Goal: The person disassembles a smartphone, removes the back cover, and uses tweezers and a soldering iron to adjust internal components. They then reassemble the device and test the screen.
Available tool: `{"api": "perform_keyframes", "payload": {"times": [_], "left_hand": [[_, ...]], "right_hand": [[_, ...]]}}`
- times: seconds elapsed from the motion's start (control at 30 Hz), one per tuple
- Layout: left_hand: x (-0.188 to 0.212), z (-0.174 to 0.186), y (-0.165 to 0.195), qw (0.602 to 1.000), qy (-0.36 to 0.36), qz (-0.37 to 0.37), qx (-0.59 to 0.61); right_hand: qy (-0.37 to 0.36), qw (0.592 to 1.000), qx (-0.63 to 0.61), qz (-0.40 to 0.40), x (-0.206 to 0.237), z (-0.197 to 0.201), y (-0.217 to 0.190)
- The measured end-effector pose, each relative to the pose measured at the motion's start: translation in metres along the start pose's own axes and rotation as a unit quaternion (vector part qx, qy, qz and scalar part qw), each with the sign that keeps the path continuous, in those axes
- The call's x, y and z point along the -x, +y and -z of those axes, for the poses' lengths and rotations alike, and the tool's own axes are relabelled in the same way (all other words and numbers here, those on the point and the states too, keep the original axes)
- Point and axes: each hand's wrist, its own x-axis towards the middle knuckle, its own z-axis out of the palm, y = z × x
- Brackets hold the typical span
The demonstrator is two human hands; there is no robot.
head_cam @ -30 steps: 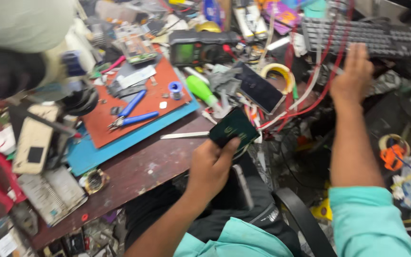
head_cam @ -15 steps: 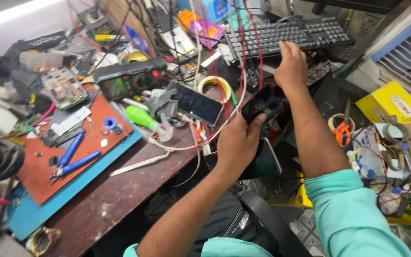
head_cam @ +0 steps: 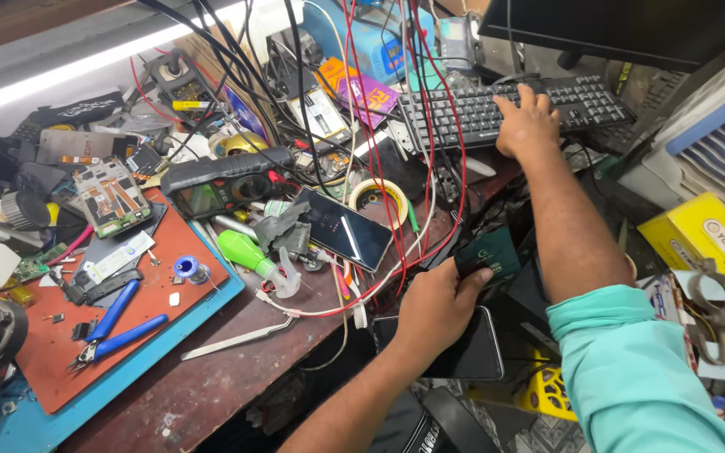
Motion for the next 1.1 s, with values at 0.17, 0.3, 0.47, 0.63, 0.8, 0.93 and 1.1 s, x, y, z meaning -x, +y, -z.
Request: {"api": "perform_keyframes", "payload": {"times": [0.17,0.3,0.47,0.63,0.8,0.93,1.1], "left_hand": [[-0.014,0.001,-0.007,0.999,0.016,-0.016,0.030],[-0.015,0.002,-0.008,0.999,-0.003,-0.011,0.040],[-0.015,0.001,-0.008,0.998,0.004,-0.027,0.052],[-0.010,0.005,-0.012,0.998,0.003,-0.024,0.057],[-0.007,0.013,-0.012,0.998,0.008,-0.021,0.052],[-0.002,0.019,-0.006,0.997,0.000,-0.014,0.079],[0.022,0.051,0.003,0.994,-0.019,-0.017,0.102]], "right_hand": [[0.008,1.000,0.006,0.017,-0.017,-0.003,0.006],[0.122,0.987,0.030,0.105,-0.018,-0.007,0.003],[0.166,0.941,0.042,0.292,-0.017,-0.012,-0.022],[0.176,0.921,0.049,0.343,-0.017,-0.007,-0.043],[0.181,0.926,0.059,0.327,-0.017,-0.009,-0.047],[0.167,0.943,0.069,0.279,-0.023,-0.016,-0.040],[0.300,0.903,-0.205,0.231,-0.008,-0.011,-0.033]]}}
